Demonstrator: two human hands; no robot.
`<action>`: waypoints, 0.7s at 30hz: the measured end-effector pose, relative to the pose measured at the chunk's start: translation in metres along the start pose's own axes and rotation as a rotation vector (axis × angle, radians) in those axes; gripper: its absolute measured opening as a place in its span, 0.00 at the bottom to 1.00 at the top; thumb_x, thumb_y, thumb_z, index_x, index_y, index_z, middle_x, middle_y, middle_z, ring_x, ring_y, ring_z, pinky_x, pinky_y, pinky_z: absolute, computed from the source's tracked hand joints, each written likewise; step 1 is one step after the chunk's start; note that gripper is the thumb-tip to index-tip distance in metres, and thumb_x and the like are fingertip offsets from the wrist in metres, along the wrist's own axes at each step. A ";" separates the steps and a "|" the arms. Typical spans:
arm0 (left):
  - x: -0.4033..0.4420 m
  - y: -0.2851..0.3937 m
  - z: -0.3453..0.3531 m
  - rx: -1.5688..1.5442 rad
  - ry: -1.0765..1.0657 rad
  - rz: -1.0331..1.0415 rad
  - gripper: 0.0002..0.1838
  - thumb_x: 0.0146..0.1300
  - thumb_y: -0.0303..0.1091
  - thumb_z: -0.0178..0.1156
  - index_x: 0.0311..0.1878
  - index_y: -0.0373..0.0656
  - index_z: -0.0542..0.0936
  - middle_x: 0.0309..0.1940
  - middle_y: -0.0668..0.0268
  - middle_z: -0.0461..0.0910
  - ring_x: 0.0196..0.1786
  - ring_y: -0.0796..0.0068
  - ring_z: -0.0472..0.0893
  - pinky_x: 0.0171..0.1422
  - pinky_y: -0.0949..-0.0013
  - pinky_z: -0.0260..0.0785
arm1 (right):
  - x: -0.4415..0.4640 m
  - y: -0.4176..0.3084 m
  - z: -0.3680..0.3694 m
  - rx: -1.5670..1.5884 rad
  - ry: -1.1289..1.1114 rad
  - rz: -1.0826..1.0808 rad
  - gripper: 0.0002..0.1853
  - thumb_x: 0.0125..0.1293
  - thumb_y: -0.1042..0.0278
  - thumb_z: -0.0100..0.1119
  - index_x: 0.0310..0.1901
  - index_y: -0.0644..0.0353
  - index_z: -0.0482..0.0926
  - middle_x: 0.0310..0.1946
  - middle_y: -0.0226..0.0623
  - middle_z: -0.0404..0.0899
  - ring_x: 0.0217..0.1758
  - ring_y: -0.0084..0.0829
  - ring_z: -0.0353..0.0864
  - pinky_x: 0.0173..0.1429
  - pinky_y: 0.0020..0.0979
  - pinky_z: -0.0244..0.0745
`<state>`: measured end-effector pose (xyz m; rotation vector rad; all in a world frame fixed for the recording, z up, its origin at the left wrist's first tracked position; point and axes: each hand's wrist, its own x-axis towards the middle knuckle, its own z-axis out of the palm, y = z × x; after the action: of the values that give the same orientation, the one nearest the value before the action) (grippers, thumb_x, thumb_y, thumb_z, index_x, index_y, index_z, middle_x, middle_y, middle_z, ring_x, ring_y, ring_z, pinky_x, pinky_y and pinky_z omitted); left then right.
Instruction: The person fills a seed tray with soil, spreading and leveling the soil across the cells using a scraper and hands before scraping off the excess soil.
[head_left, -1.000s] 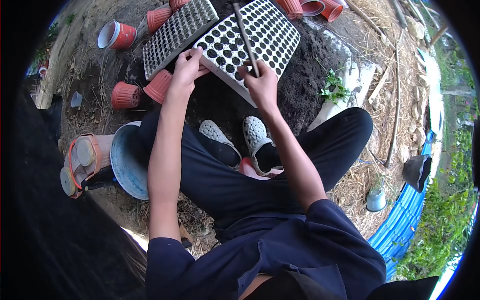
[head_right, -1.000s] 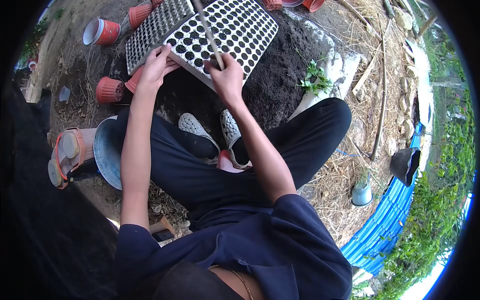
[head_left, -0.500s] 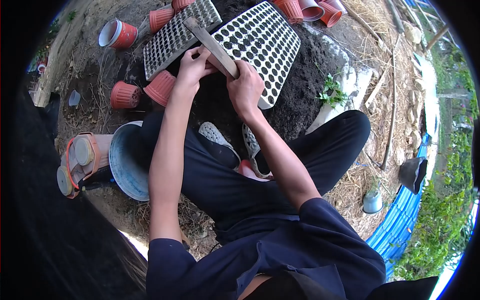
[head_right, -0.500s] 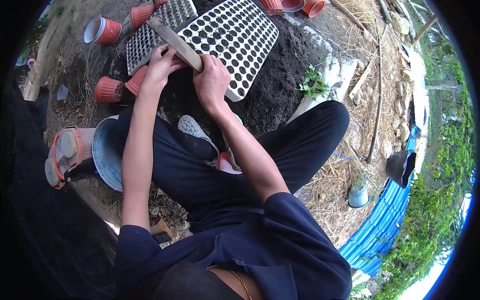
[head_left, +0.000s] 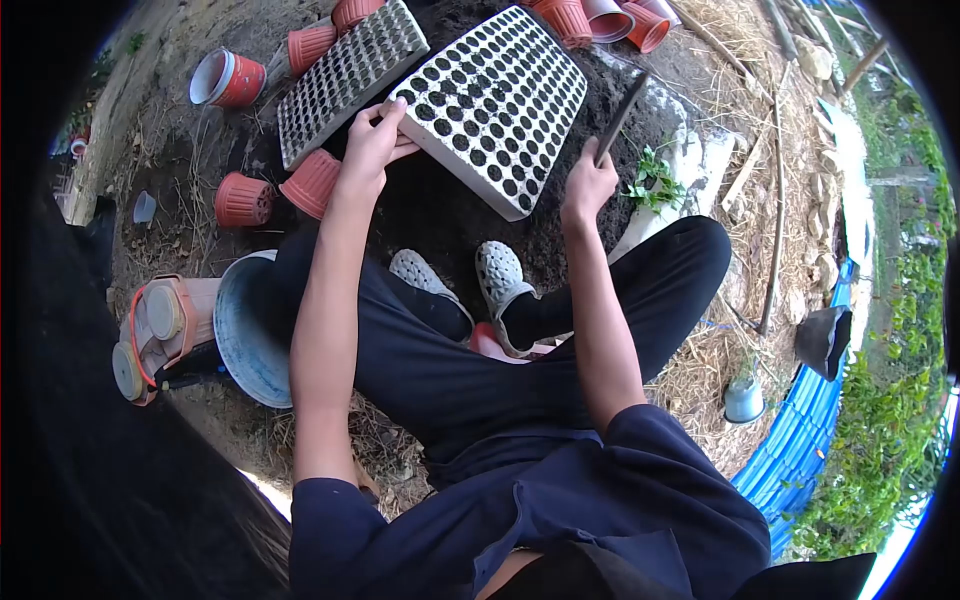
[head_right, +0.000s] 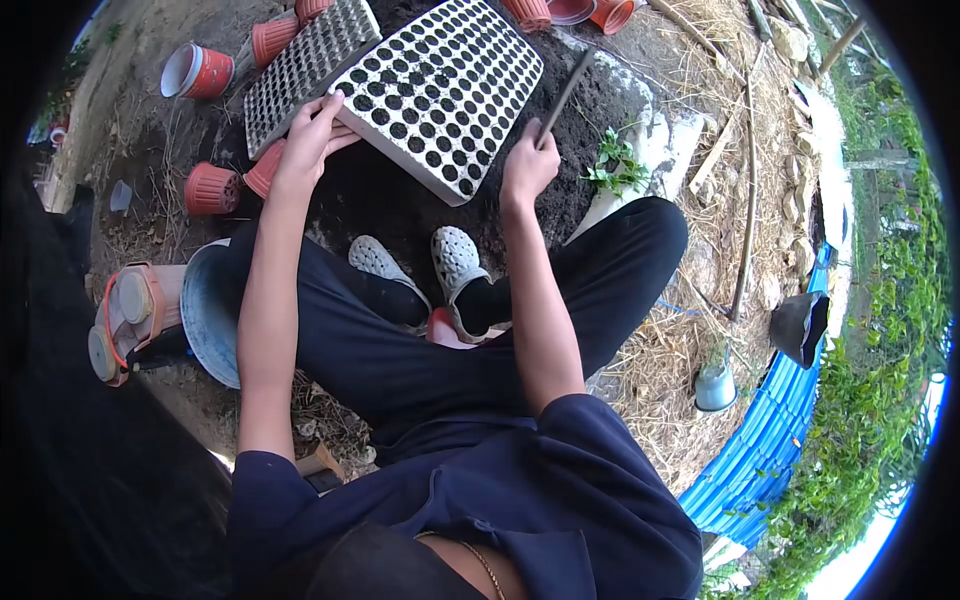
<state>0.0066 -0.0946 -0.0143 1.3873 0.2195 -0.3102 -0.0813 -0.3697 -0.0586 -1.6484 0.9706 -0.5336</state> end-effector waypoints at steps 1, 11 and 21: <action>0.001 -0.001 -0.001 0.006 -0.001 -0.004 0.19 0.76 0.41 0.58 0.57 0.33 0.74 0.47 0.54 0.83 0.47 0.61 0.87 0.57 0.52 0.82 | 0.015 0.023 -0.001 0.067 0.026 0.098 0.23 0.77 0.55 0.56 0.31 0.68 0.82 0.22 0.31 0.78 0.23 0.21 0.70 0.30 0.35 0.66; 0.006 -0.014 -0.003 0.096 0.084 -0.031 0.17 0.79 0.41 0.52 0.55 0.34 0.73 0.48 0.52 0.82 0.48 0.58 0.86 0.58 0.50 0.81 | 0.015 0.104 0.030 0.628 -0.452 0.815 0.22 0.83 0.50 0.38 0.65 0.56 0.70 0.60 0.45 0.79 0.60 0.41 0.81 0.63 0.58 0.75; 0.023 -0.012 -0.019 0.121 0.304 -0.054 0.18 0.81 0.42 0.46 0.63 0.40 0.71 0.50 0.56 0.84 0.50 0.60 0.86 0.58 0.48 0.79 | -0.021 0.072 0.024 0.307 -0.626 0.516 0.20 0.83 0.56 0.41 0.58 0.69 0.67 0.44 0.51 0.84 0.32 0.36 0.86 0.36 0.37 0.86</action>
<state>0.0244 -0.0801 -0.0367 1.5477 0.4965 -0.1573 -0.0981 -0.3439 -0.1306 -1.1138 0.7483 0.1779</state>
